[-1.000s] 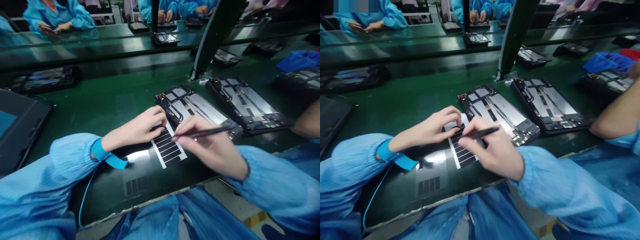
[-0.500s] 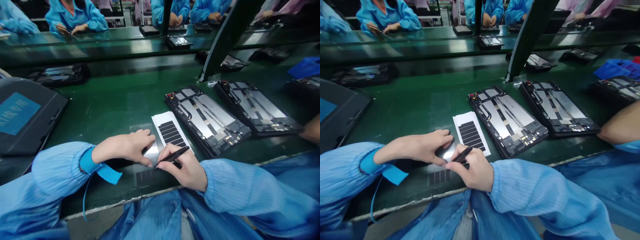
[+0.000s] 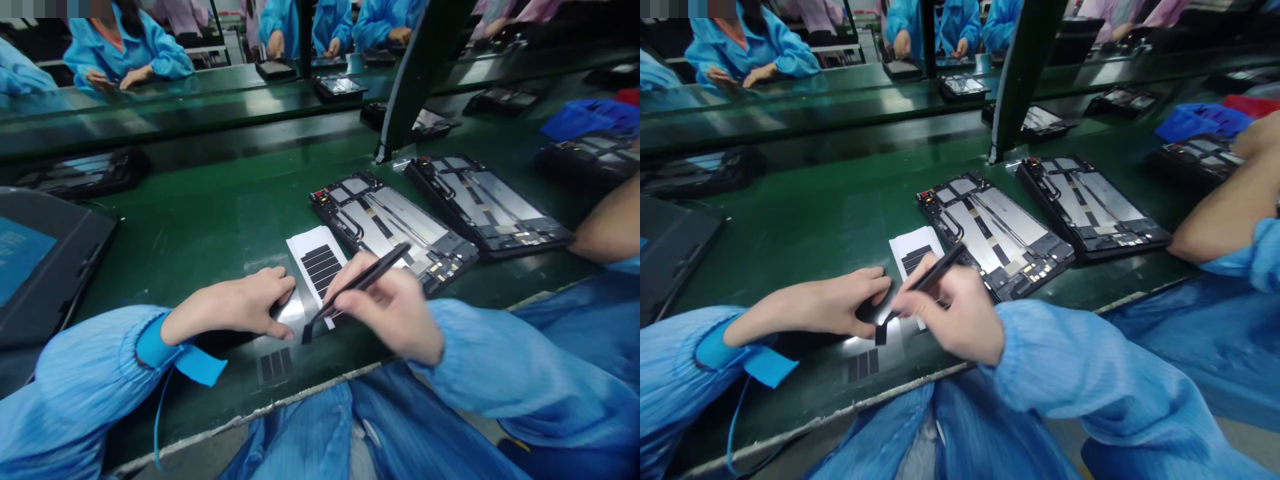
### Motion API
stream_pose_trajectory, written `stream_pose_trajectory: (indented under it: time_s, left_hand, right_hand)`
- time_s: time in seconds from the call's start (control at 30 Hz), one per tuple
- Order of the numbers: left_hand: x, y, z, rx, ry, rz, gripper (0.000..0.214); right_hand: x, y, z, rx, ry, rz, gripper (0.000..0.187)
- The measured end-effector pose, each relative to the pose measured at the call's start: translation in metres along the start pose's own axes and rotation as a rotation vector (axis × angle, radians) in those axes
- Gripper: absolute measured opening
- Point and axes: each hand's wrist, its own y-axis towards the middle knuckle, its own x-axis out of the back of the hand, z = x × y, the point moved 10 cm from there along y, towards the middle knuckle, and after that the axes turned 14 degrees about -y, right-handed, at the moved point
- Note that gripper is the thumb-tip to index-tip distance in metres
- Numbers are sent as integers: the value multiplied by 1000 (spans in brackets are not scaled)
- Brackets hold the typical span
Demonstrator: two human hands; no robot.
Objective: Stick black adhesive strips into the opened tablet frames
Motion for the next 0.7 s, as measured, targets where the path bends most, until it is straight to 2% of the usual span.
stream_pose_trajectory:
  time_s: [0.07, 0.13, 0.2, 0.23, 0.3, 0.37, 0.43, 0.53, 0.7]
  left_hand:
    - [8, 2, -4, -11, -48, -71, 29]
    - [25, 8, -13, -53, -108, -235, 27]
    - [44, 14, -28, -164, -138, -469, 19]
    - [51, 16, -36, -235, -138, -574, 13]
    - [54, 23, -49, -372, -129, -720, 7]
    - [48, 34, -52, -453, -144, -766, 13]
    - [40, 44, -49, -476, -162, -749, 18]
    - [33, 50, -44, -458, -151, -712, 20]
    - [30, 48, -45, -441, -114, -677, 19]
  right_hand:
    - [46, 15, 3, 29, -78, -153, 17]
    - [84, 33, -8, 20, -154, -243, 21]
    - [96, 54, -33, -27, -191, -166, 29]
    - [92, 63, -49, -62, -188, -86, 32]
    - [72, 76, -79, -150, -159, 109, 35]
    - [47, 81, -98, -213, -128, 269, 32]
    - [28, 84, -104, -236, -123, 358, 28]
    - [19, 88, -102, -237, -158, 359, 23]
    - [26, 94, -97, -184, -269, 287, 24]
